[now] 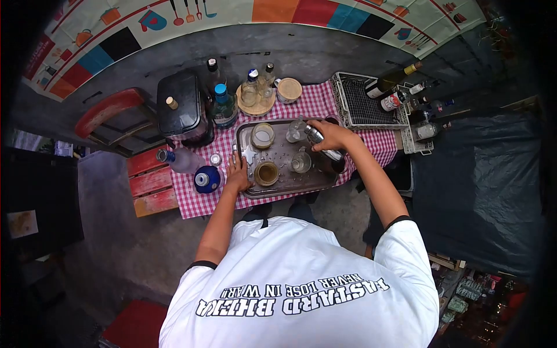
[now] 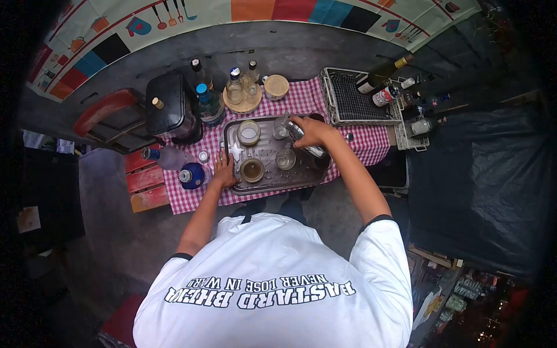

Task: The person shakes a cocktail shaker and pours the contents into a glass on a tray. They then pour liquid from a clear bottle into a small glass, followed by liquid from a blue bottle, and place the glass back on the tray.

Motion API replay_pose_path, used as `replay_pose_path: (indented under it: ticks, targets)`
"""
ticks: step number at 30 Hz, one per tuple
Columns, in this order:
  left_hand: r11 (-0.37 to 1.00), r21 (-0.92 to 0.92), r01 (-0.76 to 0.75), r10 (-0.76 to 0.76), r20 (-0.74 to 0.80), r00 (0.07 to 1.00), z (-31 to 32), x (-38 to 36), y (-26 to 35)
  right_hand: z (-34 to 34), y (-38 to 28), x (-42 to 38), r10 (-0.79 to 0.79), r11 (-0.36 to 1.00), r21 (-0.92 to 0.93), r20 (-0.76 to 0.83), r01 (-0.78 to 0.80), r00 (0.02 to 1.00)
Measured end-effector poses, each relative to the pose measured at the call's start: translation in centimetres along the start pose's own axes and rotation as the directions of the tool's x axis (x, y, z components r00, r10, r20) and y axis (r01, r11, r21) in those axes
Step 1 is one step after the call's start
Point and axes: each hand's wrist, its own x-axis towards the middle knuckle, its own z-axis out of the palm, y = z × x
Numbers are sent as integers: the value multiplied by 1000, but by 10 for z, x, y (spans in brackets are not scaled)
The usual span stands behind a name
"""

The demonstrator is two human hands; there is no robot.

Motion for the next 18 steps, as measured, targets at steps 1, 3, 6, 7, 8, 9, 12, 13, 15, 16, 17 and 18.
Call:
replay_pose_path:
  ticks: [1,3,6,7,8,9,12,13,15,16,17,18]
  targets:
    - [1000,1,3,-3,4,1000,0,0,0,-2,-2,-1,18,1000,0,7,-18,1000]
    - [1000,3,-4,4,-3,1000,1,1,-1,-3,-3,-2,12,1000,-2,2,-12,1000]
    - [1000,18,-14,15,-13,1000,4,2,-3,-7,-4,-6,0,1000,-19,-9,0,1000]
    - [999,33,-17,18,-15,1000,4,3,-4,-9,-5,-7,-6,1000,-31,-13,6,1000]
    - [999,34,-18,19,-16,1000,5,3,-5,-11,-6,-8,-7,999,-31,-14,6,1000]
    - [1000,25,-16,16,-14,1000,5,3,-4,-15,-8,-10,-20,999,-41,-24,19,1000]
    - [1000,14,-14,14,-8,1000,2,2,-2,-28,-12,-17,-40,998,-55,-29,38,999]
    - [1000,11,-10,10,-1,1000,2,1,-2,-32,-13,-20,-48,997,-56,-22,46,999]
    - [1000,9,-11,11,0,1000,1,1,-2,-42,-18,-28,-25,997,-67,-10,24,1000]
    - [1000,6,-9,9,2,1000,2,1,-2,-48,-23,-32,-5,997,-78,4,6,1000]
    - [1000,1,-16,16,-3,1000,2,1,-3,-53,-26,-36,30,994,-101,-7,-30,1000]
    - [1000,3,-20,20,-3,1000,1,0,-2,-56,-26,-39,33,994,-100,-10,-34,999]
